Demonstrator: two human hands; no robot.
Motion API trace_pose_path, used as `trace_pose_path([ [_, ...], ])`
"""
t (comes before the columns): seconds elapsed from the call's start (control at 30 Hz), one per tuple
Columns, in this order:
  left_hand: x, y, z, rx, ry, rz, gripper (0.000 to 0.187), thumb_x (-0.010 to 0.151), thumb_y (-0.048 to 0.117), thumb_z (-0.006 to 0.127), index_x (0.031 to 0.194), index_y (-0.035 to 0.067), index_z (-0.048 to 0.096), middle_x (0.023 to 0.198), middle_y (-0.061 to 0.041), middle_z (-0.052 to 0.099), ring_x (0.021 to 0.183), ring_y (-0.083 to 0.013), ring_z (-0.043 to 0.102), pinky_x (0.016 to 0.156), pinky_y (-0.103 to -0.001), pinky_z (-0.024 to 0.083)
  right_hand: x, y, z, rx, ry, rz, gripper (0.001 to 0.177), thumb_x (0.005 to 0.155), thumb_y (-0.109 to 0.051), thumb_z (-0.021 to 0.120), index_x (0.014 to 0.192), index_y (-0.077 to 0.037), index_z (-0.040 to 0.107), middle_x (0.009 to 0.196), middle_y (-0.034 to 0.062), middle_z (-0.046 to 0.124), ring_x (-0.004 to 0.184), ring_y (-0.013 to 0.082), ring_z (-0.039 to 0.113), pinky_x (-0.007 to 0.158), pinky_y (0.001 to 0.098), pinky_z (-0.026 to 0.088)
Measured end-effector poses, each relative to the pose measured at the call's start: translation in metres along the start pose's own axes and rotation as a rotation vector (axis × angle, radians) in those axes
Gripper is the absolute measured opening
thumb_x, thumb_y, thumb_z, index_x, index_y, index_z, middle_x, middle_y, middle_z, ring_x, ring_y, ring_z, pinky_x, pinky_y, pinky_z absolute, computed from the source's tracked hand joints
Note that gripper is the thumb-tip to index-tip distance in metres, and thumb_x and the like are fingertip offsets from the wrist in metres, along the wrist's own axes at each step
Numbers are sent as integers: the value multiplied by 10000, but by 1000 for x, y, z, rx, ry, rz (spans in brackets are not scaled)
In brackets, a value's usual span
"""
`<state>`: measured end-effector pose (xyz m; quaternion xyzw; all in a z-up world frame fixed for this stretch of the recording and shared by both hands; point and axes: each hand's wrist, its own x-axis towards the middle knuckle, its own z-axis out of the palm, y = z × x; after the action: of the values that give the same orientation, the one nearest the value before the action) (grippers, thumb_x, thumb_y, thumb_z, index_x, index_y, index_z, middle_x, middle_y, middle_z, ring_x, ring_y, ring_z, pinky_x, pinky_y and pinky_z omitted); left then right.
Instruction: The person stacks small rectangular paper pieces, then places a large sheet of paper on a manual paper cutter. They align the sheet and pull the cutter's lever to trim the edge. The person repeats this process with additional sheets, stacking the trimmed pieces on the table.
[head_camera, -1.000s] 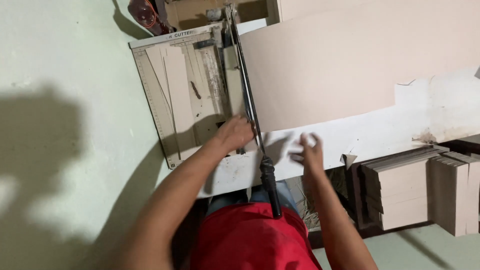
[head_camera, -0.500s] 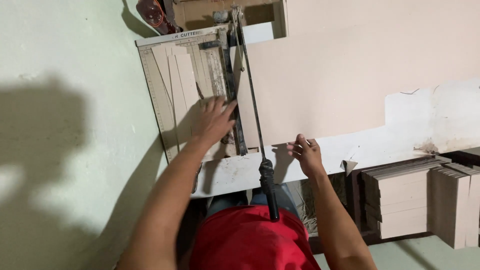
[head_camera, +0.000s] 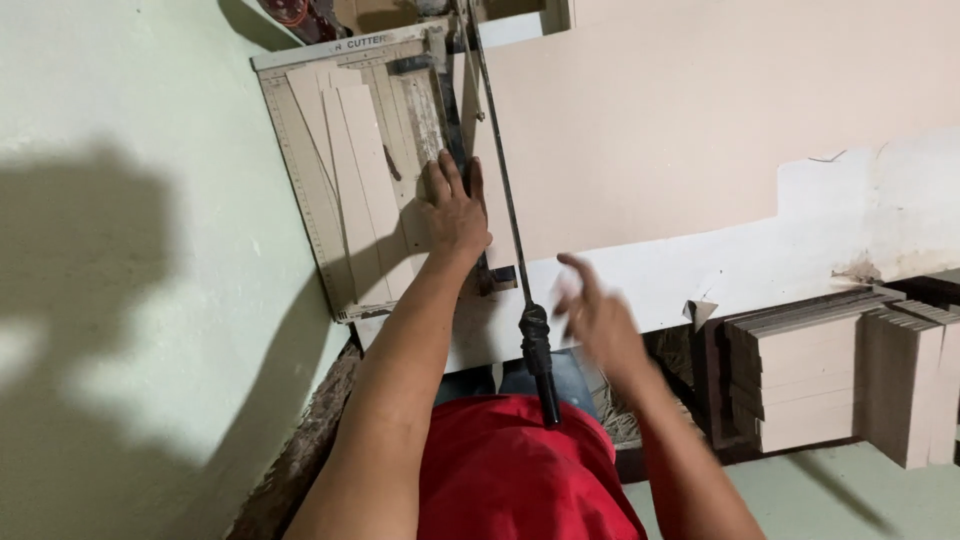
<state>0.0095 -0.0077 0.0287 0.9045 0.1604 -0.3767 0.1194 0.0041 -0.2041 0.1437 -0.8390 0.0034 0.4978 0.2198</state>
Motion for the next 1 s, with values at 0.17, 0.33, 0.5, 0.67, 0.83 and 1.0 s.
trace_pose_path([
  [0.17, 4, 1, 7, -20, -6, 9, 1163, 852, 318, 808, 1654, 111, -8, 1647, -324, -112, 1533, -501, -63, 1077, -704, 366, -62, 4, 77, -234, -25, -117, 1007, 919, -522, 613, 1656, -146, 40, 968, 268, 764, 835, 463, 762, 671, 516, 603],
  [0.33, 9, 0, 10, -72, -13, 5, 1184, 818, 265, 856, 1653, 125, 28, 1654, -318, -97, 1530, -501, -72, 1082, -755, 315, 29, 93, 163, -319, 235, -188, 907, 929, -121, 549, 1667, -175, 23, 1043, 271, 738, 857, 467, 746, 706, 572, 591],
  [0.5, -11, -7, -4, -72, 87, 68, 1126, 821, 283, 846, 1650, 142, 98, 1664, -283, -97, 1521, -496, -101, 1109, -761, 189, -26, 45, 102, -85, 122, -188, 868, 952, -305, 568, 1647, -180, 62, 1018, 283, 746, 849, 484, 748, 687, 569, 584],
  [0.67, -8, -17, 39, 317, 318, 486, 221, 884, 328, 703, 1102, 287, 694, 1536, -104, 406, 1424, -411, 318, 1167, -637, 250, -81, -4, 20, 184, -92, -183, 1130, 740, -805, 397, 1625, -233, -13, 1704, 178, 170, 503, 107, 518, 856, 450, 608],
  [0.83, 12, -45, 112, 263, 577, 1008, 176, 902, 258, 654, 737, 210, 611, 739, 18, 572, 661, -187, 543, 602, -357, 441, 98, 142, 53, 1110, 300, 249, 891, 972, -504, 721, 1598, -196, 167, 1280, 196, 608, 941, 456, 713, 842, 623, 598],
  [1.0, -37, -97, 49, -1, 81, 443, 165, 972, 339, 503, 1073, 271, 615, 1010, -44, 675, 950, -267, 637, 762, -402, 515, 114, 149, 21, 1426, 158, 115, 430, 1010, -558, 599, 977, -137, 518, 773, 3, 539, 622, 116, 519, 534, 200, 458],
])
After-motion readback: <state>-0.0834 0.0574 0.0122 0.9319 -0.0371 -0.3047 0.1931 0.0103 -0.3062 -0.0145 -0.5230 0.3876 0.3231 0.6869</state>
